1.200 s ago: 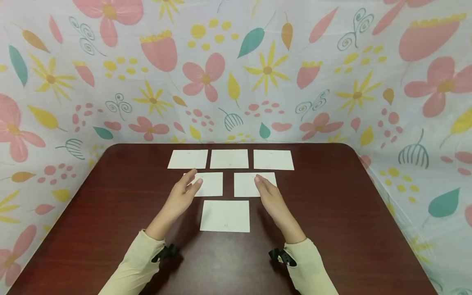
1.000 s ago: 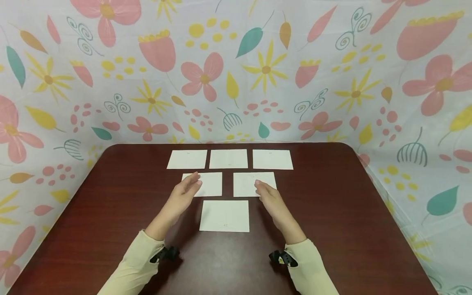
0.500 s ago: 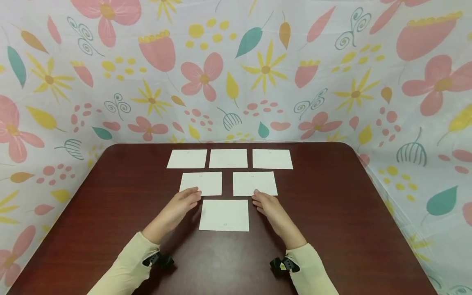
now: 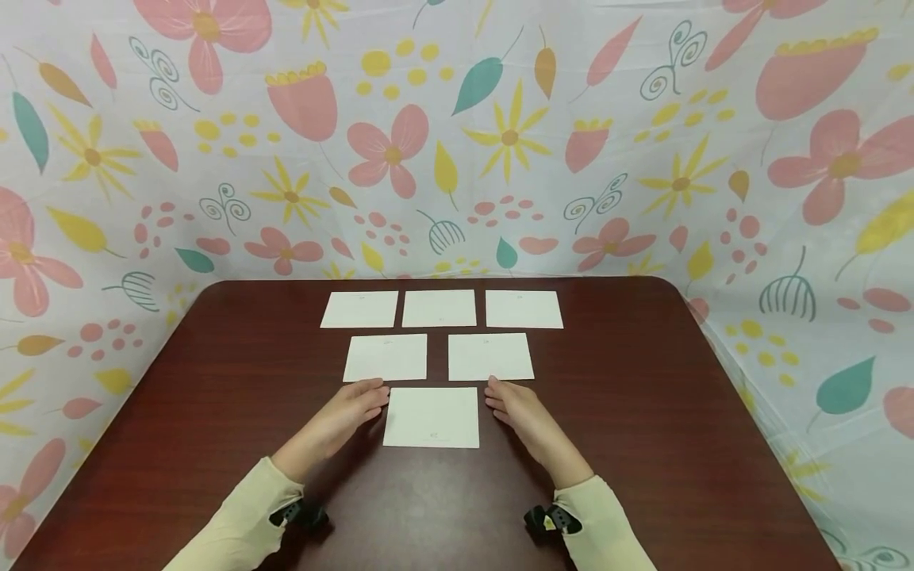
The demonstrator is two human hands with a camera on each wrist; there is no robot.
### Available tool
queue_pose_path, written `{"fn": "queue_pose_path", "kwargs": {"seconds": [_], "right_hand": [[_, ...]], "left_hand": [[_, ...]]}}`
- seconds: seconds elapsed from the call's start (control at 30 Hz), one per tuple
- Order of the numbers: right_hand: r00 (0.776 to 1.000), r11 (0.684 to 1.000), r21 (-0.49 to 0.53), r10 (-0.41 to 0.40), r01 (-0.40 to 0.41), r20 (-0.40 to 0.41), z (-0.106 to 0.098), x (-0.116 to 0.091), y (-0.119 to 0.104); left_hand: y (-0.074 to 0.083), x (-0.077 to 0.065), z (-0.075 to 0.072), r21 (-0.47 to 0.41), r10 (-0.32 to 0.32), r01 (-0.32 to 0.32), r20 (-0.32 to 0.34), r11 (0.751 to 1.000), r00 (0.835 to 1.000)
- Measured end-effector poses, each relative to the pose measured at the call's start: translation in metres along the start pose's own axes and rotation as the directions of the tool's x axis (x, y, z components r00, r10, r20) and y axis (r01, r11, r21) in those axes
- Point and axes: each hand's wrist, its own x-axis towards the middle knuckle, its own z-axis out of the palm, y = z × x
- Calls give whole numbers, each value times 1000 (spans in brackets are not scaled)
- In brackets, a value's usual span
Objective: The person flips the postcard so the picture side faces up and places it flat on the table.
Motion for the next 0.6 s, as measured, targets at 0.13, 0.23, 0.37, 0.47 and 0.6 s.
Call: {"fn": "queue_pose_path", "kwargs": {"seconds": [0.13,0.23,0.37,0.47,0.6], "right_hand": [[1000,1000,10,2,-2,11,4,-1,0],[1000,1000,11,4,-4,15,6,-1,0],[1000,1000,10,4,-4,0,7,0,0],[1000,1000,7,8,-8,-12,7,0,0],[1000,1000,-5,14,-14,-20,6,0,0]], "left_hand": [[1,-1,4,-11,10,-10,-2,1000,1000],[1,-1,6,-18,27,-27,-3,999,1000],[-1,1,9,-43,39,-39,-19,998,999],[-2,4,10,-56,36,-38,-43,998,998],[-4,7,12,-61,34,-38,-69,997,997]]}}
